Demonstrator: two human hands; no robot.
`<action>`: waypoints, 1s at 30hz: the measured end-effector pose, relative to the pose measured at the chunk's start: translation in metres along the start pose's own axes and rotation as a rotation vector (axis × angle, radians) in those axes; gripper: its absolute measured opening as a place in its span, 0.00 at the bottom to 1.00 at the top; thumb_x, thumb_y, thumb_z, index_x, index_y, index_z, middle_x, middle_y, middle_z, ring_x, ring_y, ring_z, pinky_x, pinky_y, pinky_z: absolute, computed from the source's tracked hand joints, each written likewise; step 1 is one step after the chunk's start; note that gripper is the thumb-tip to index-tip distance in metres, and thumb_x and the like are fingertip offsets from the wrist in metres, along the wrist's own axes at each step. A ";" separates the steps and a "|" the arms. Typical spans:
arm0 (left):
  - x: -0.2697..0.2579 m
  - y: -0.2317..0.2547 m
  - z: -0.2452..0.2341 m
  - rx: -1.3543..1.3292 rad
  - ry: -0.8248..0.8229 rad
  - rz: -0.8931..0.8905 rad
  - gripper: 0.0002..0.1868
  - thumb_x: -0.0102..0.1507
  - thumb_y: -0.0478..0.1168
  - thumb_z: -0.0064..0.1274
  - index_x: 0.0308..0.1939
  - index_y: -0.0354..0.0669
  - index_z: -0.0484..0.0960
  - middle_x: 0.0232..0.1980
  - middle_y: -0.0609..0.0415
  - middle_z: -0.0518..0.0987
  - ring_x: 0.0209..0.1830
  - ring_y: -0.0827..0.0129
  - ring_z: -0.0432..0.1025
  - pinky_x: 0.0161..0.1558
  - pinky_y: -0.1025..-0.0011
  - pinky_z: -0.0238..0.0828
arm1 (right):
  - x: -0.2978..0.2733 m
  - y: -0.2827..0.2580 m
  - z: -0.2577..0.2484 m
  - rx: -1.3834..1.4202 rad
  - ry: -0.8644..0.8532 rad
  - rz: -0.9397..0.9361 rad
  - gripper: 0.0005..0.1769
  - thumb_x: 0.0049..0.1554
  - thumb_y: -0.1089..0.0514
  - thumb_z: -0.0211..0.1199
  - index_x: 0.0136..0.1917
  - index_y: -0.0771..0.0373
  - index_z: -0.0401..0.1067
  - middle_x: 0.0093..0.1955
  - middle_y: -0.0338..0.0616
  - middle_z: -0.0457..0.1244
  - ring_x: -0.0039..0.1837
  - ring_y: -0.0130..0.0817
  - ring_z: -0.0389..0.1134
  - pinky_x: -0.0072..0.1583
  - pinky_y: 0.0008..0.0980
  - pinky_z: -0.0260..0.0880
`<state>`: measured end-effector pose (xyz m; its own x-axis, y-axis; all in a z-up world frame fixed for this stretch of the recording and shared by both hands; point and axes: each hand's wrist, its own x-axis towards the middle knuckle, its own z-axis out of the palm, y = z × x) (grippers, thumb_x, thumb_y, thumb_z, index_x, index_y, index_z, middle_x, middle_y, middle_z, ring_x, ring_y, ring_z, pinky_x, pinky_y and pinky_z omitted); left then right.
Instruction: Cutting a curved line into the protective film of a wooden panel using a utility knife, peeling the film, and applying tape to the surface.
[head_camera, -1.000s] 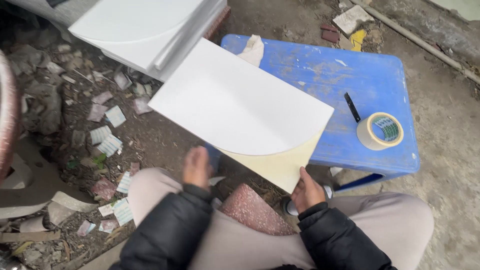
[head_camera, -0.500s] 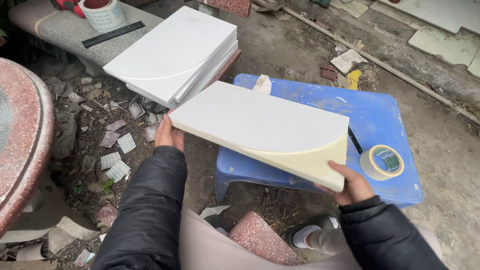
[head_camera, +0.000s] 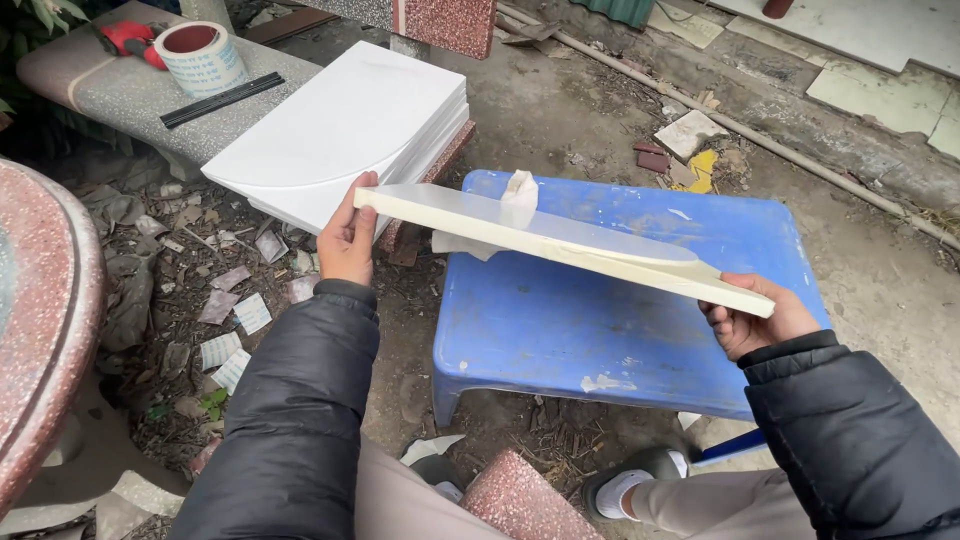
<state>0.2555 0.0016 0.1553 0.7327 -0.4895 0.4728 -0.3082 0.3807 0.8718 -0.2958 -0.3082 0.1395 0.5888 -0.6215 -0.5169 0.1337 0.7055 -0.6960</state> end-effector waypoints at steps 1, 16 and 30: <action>-0.002 0.005 -0.001 -0.028 -0.098 -0.007 0.33 0.78 0.46 0.61 0.85 0.38 0.74 0.83 0.40 0.79 0.87 0.57 0.72 0.90 0.61 0.66 | 0.001 0.002 -0.006 0.029 -0.029 0.002 0.33 0.70 0.48 0.67 0.81 0.69 0.73 0.48 0.51 0.75 0.38 0.34 0.79 0.40 0.25 0.86; -0.091 0.141 -0.014 0.340 0.117 0.169 0.19 0.66 0.30 0.78 0.61 0.42 0.96 0.46 0.60 0.90 0.40 0.85 0.69 0.41 0.80 0.70 | -0.095 -0.055 -0.056 -0.284 0.013 -0.048 0.29 0.79 0.40 0.58 0.64 0.72 0.77 0.43 0.56 0.72 0.37 0.43 0.72 0.39 0.38 0.75; -0.112 0.059 -0.028 0.441 0.193 0.185 0.31 0.79 0.23 0.62 0.86 0.35 0.75 0.74 0.36 0.88 0.67 0.55 0.86 0.62 0.66 0.90 | -0.056 0.080 -0.011 -0.058 -0.028 -0.027 0.23 0.68 0.45 0.69 0.67 0.62 0.79 0.44 0.48 0.73 0.39 0.46 0.73 0.40 0.38 0.72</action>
<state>0.1721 0.1004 0.1498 0.7278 -0.2755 0.6281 -0.6391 0.0600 0.7668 -0.3270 -0.2207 0.1078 0.6078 -0.6297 -0.4839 0.1039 0.6672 -0.7376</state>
